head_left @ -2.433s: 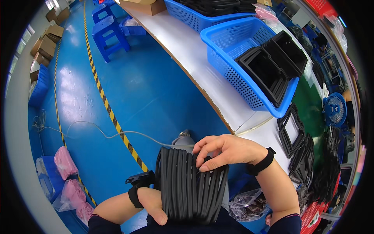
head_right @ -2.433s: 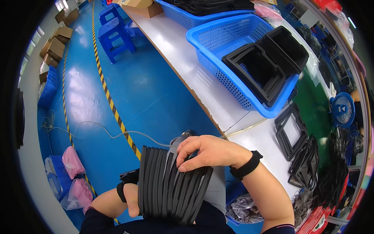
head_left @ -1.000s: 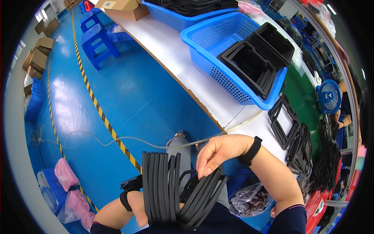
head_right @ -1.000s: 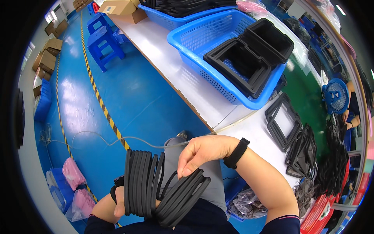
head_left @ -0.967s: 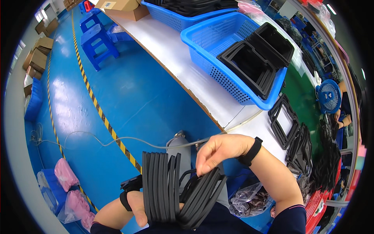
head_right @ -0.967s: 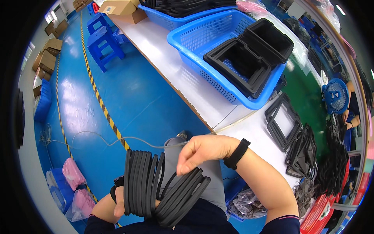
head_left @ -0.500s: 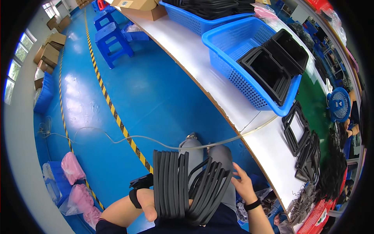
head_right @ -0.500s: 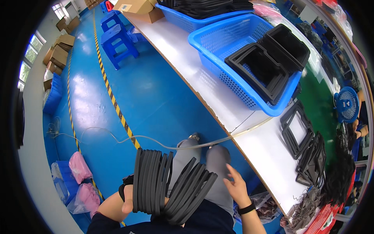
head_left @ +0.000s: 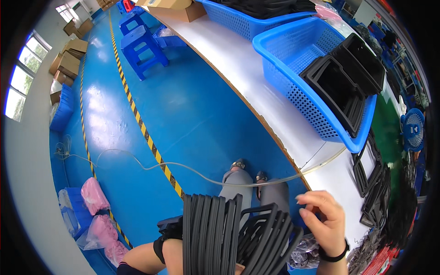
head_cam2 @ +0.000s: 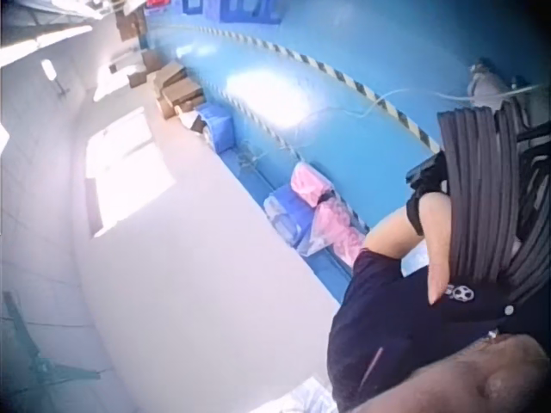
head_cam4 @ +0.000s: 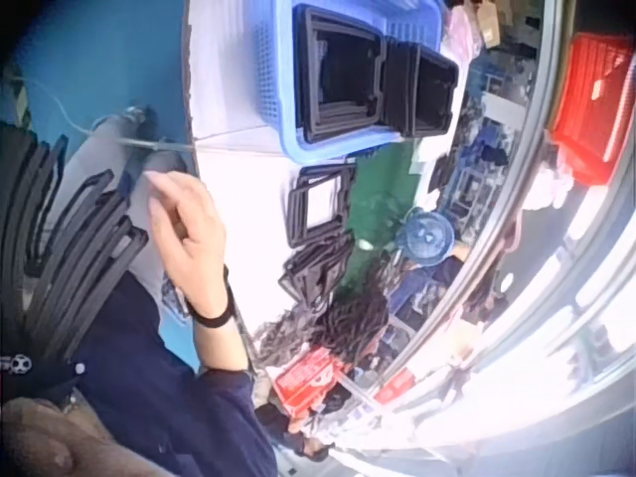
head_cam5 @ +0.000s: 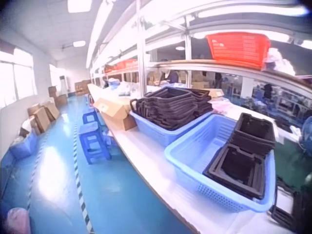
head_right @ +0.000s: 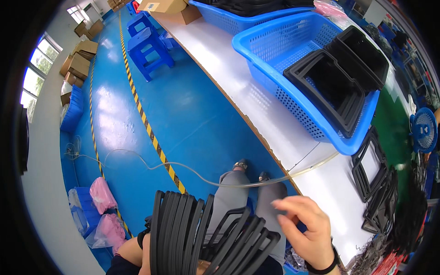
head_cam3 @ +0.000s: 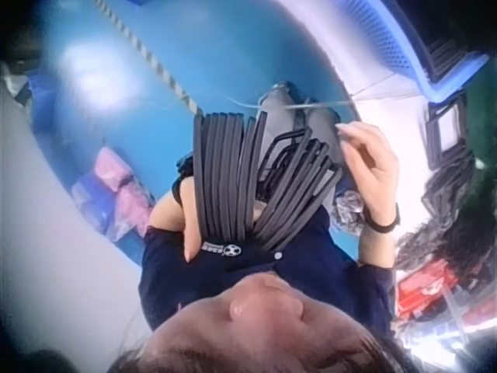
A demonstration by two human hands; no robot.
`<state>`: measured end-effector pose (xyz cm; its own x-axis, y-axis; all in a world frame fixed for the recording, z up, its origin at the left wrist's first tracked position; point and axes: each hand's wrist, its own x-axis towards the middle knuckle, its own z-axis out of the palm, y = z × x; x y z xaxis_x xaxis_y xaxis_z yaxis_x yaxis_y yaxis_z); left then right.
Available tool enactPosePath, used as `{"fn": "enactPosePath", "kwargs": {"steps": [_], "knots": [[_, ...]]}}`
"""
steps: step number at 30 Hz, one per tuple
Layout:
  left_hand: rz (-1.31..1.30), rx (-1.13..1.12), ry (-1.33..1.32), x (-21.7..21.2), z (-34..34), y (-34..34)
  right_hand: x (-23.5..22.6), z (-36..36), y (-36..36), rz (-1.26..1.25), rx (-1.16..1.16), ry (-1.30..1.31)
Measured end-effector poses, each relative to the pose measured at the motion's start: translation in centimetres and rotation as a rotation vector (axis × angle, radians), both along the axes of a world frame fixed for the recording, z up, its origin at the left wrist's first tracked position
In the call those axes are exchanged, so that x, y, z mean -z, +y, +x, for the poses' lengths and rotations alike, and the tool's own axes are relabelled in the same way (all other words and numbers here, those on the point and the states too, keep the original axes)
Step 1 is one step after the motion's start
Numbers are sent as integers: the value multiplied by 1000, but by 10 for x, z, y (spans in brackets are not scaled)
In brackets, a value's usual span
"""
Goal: The recorder uses an air duster and a cleaning tool to clean and inspect black rubber seal components at a manufacturing workstation.
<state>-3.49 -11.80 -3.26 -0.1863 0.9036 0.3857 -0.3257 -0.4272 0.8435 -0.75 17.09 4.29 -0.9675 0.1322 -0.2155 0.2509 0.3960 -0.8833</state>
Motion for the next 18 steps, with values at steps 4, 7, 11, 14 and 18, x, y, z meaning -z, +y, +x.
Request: {"fn": "enactPosePath", "kwargs": {"steps": [4, 7, 11, 14, 18], "knots": [[92, 185, 336, -50, -47, 26, -10, -69, -2, -28, -517, 276], [98, 186, 243, -49, -47, 32, 3, -93, -8, -137, -713, 231], [107, 198, 264, -49, -49, 30, 6, -99, -6, -316, -913, -61], [98, 160, 354, -53, -47, 24, 14, -95, -4, -377, -963, -47], [156, 180, -85, -11, -17, 24, 24, -97, 4, -374, -953, -49]]}}
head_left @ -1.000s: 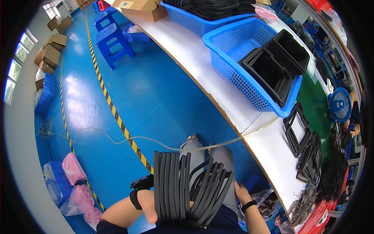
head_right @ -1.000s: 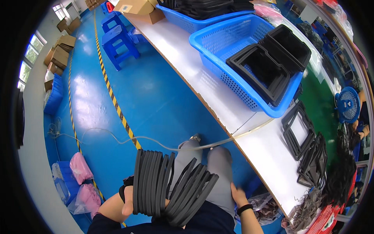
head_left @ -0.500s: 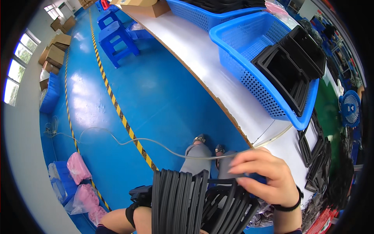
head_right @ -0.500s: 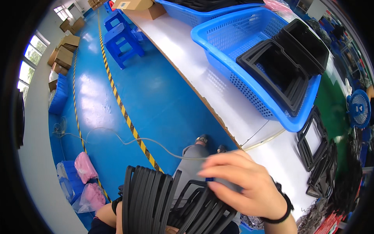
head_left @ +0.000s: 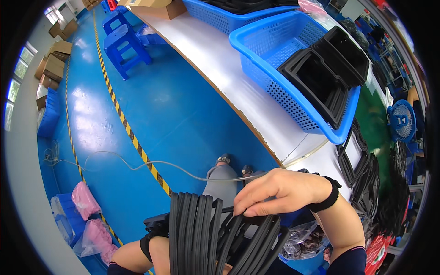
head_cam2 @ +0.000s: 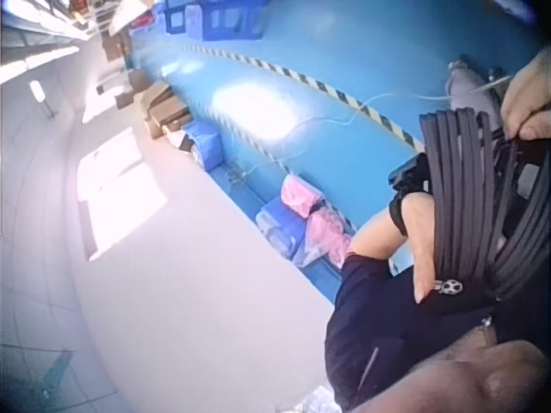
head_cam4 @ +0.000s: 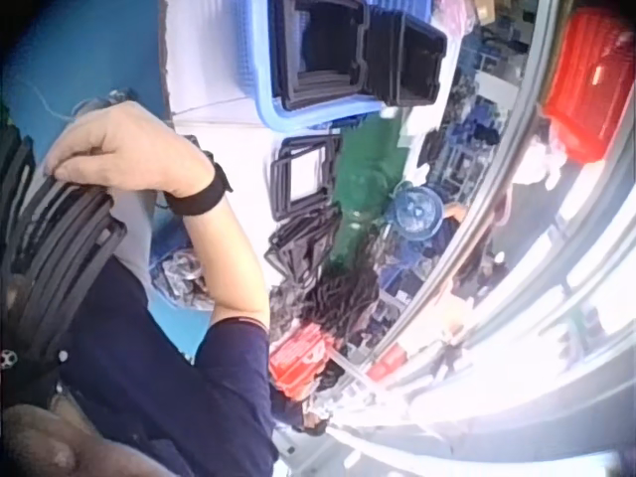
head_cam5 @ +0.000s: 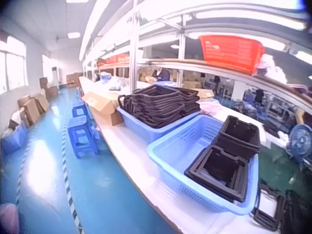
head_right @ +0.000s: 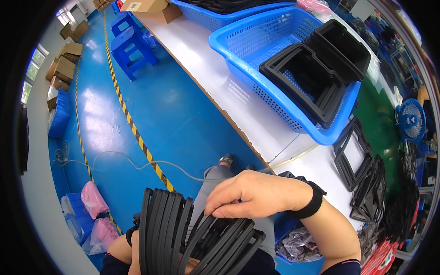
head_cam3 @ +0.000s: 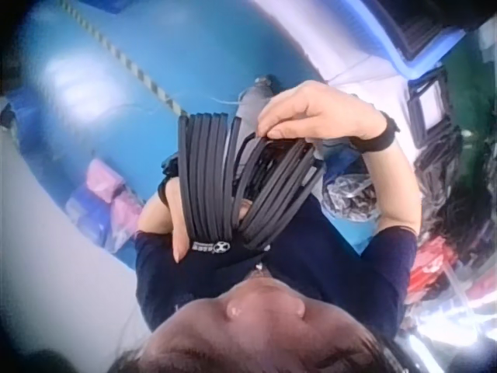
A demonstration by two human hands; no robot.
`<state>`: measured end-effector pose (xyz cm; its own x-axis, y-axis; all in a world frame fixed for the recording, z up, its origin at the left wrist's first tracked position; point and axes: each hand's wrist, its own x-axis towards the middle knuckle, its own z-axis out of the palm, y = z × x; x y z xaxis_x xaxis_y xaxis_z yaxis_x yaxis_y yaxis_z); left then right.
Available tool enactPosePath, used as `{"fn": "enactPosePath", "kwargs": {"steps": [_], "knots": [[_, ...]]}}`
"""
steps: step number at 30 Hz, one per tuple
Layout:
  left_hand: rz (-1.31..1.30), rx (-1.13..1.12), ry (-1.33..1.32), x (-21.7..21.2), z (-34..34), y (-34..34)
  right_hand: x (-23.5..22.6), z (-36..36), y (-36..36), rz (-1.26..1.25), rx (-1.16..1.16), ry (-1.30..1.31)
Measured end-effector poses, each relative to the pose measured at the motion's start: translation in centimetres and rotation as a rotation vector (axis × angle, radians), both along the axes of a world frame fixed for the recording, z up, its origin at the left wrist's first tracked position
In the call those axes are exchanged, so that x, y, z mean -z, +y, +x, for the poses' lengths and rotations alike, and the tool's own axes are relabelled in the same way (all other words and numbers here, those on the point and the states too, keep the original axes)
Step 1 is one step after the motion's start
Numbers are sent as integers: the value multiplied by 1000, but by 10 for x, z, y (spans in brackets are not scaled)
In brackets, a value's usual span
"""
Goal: The recorder uses an air duster and a cleaning tool to clean and inspect black rubber seal components at a manufacturing workstation.
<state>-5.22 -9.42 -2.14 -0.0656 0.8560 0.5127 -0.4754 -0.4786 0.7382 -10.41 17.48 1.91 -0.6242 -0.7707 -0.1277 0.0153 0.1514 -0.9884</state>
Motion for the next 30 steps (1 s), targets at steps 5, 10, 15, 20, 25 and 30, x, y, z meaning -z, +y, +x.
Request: {"fn": "enactPosePath", "kwargs": {"steps": [5, 10, 15, 20, 25, 30], "knots": [[-50, 47, 156, -5, -5, -15, -6, 0, -6, -4, -44, 24], [-102, -82, 75, 12, 22, -26, -7, 2, -9, 36, -42, 41], [1, 25, 88, 14, 10, -18, -4, 4, -11, 50, -25, 72], [-25, -107, 120, 17, 22, -24, -12, 5, -11, 79, -8, 87], [-42, -72, 158, 15, 17, -24, -12, 7, -11, 87, 37, 106], [-94, 14, 33, 12, 14, -24, -4, 10, -6, 100, 103, 85]]}}
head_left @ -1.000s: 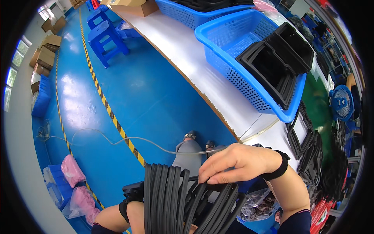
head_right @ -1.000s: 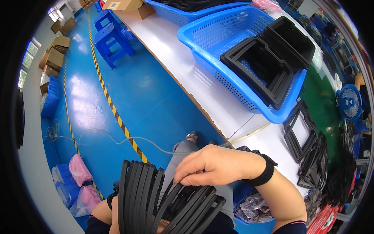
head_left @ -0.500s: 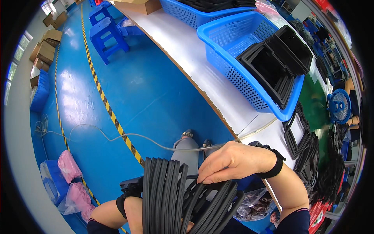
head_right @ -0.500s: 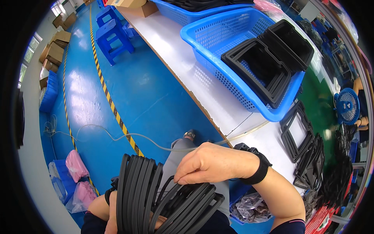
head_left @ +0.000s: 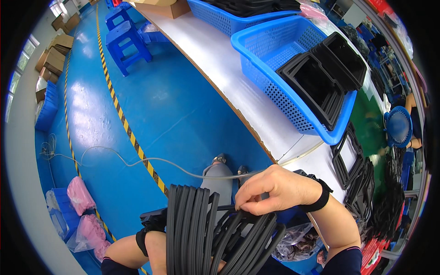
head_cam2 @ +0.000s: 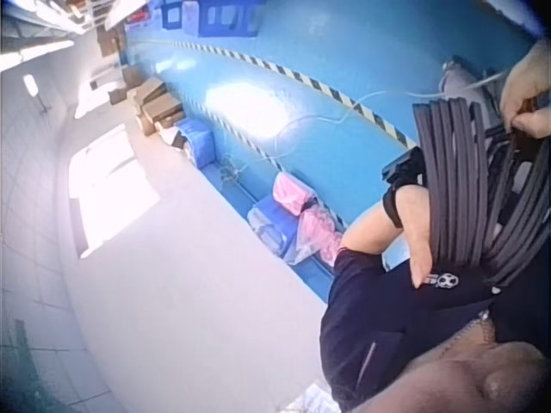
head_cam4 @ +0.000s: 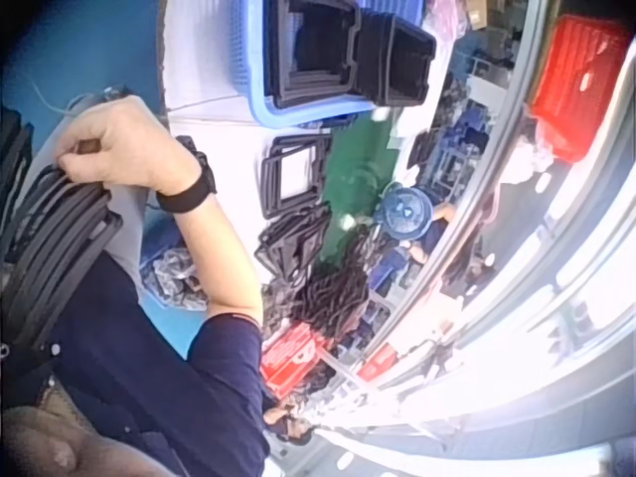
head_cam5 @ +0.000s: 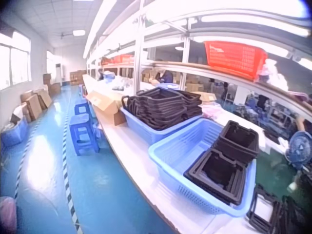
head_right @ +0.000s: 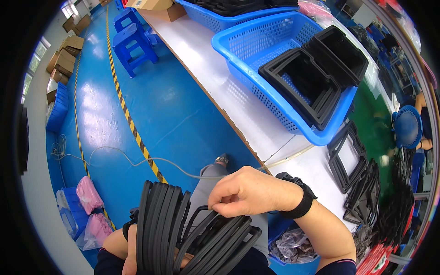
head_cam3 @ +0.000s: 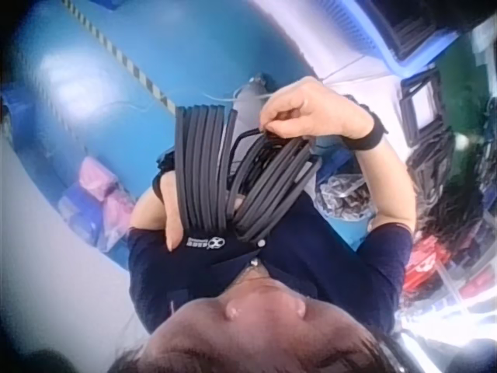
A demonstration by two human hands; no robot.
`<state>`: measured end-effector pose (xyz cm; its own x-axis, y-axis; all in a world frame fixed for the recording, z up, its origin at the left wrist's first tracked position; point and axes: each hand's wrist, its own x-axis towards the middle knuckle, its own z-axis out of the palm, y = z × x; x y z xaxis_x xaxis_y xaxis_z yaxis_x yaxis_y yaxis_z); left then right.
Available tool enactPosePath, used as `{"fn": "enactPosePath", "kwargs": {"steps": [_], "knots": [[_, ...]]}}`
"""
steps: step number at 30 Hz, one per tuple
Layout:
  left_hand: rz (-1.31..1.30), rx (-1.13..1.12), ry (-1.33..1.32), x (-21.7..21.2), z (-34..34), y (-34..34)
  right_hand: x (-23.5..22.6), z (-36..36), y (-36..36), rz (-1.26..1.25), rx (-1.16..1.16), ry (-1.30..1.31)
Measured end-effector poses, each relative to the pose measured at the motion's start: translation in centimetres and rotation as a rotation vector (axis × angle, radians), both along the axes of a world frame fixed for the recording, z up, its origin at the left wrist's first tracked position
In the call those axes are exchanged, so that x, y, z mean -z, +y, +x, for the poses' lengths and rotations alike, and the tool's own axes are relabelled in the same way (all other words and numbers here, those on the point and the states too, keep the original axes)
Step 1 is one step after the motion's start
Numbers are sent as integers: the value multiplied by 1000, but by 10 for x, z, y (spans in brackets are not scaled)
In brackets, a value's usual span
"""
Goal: The recorder uses an air duster and a cleaning tool to clean and inspect black rubber seal components at a manufacturing workstation.
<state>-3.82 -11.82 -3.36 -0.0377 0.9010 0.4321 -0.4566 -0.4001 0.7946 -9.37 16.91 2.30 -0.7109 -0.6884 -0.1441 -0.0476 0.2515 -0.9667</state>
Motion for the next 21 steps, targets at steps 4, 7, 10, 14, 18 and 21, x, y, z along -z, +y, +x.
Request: {"fn": "enactPosePath", "kwargs": {"steps": [4, 7, 10, 14, 18, 21], "knots": [[46, -149, 126, 7, 6, 3, -1, 3, 1, -63, 160, -237], [43, -67, 58, 14, -1, 4, 7, 6, 9, -111, 258, -341], [43, -19, 51, 14, 2, 4, 12, 16, 13, -69, 294, -363], [50, 71, 18, 24, -1, 7, 12, 19, 3, -129, 442, -13], [54, 158, 9, 33, -7, 13, 10, 10, 6, -121, 326, 83], [-18, 256, -132, 19, -11, 18, 4, 2, 8, -87, 178, 112]]}}
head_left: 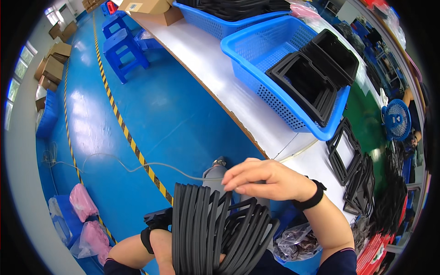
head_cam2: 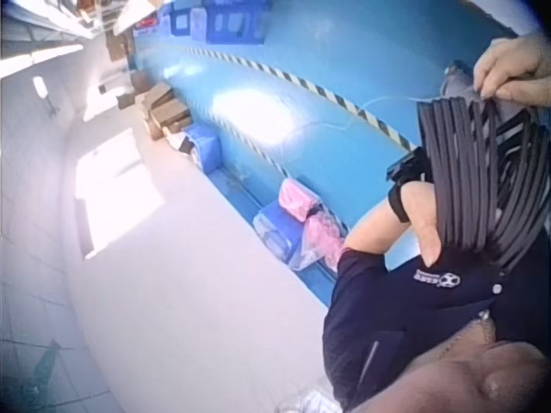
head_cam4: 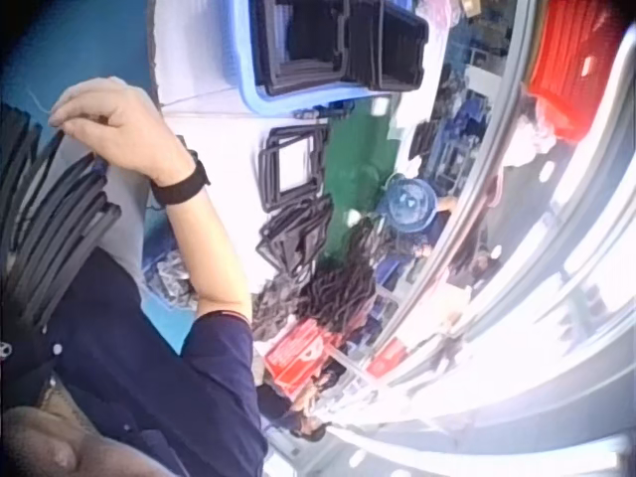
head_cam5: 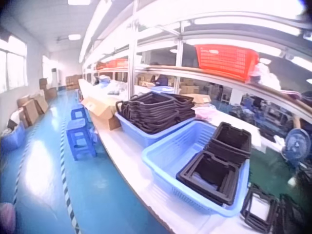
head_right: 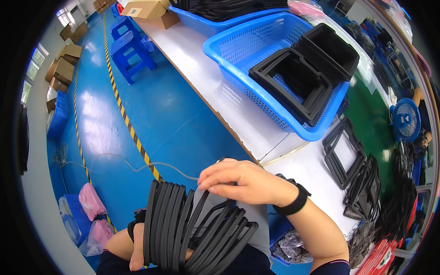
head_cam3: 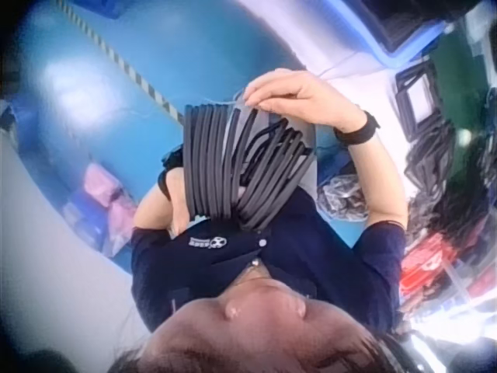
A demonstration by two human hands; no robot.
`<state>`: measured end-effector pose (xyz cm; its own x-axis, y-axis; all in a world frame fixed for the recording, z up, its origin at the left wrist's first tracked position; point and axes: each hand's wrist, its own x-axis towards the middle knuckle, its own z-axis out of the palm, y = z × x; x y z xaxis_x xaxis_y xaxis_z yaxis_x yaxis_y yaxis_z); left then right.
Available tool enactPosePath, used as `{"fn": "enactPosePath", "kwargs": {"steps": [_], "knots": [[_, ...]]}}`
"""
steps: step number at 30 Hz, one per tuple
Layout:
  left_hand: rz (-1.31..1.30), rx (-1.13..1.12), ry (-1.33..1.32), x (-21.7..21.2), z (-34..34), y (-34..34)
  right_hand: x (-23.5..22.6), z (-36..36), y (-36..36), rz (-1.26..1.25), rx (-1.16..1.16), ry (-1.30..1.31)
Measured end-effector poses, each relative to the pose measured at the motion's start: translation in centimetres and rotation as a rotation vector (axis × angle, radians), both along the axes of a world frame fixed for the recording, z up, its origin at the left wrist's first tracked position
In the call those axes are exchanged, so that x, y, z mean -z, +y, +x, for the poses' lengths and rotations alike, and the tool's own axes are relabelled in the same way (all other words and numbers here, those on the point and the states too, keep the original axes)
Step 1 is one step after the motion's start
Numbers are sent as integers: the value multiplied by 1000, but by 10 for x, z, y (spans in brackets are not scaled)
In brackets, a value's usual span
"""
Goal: The recorder uses an air duster and a cleaning tool to clean and inspect black rubber seal components at a manufacturing workstation.
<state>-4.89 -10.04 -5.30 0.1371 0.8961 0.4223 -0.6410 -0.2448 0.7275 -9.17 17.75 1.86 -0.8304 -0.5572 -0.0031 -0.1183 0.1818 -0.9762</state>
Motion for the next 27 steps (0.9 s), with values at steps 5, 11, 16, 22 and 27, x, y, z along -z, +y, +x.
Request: {"fn": "enactPosePath", "kwargs": {"steps": [5, 11, 16, 22, 27], "knots": [[-112, -127, -83, -2, 0, -13, -29, 14, 11, 168, 180, -6], [-191, -198, -276, 10, -6, -26, -38, 35, 151, 248, 1167, -21], [-244, -251, -370, 12, -7, -24, -36, 9, 161, 336, 1458, 226], [-395, -222, -326, -1, -12, -23, -46, 3, 33, 112, 297, 229], [-239, -140, -247, -15, -26, -6, 2, -23, 5, 51, -18, 155]]}}
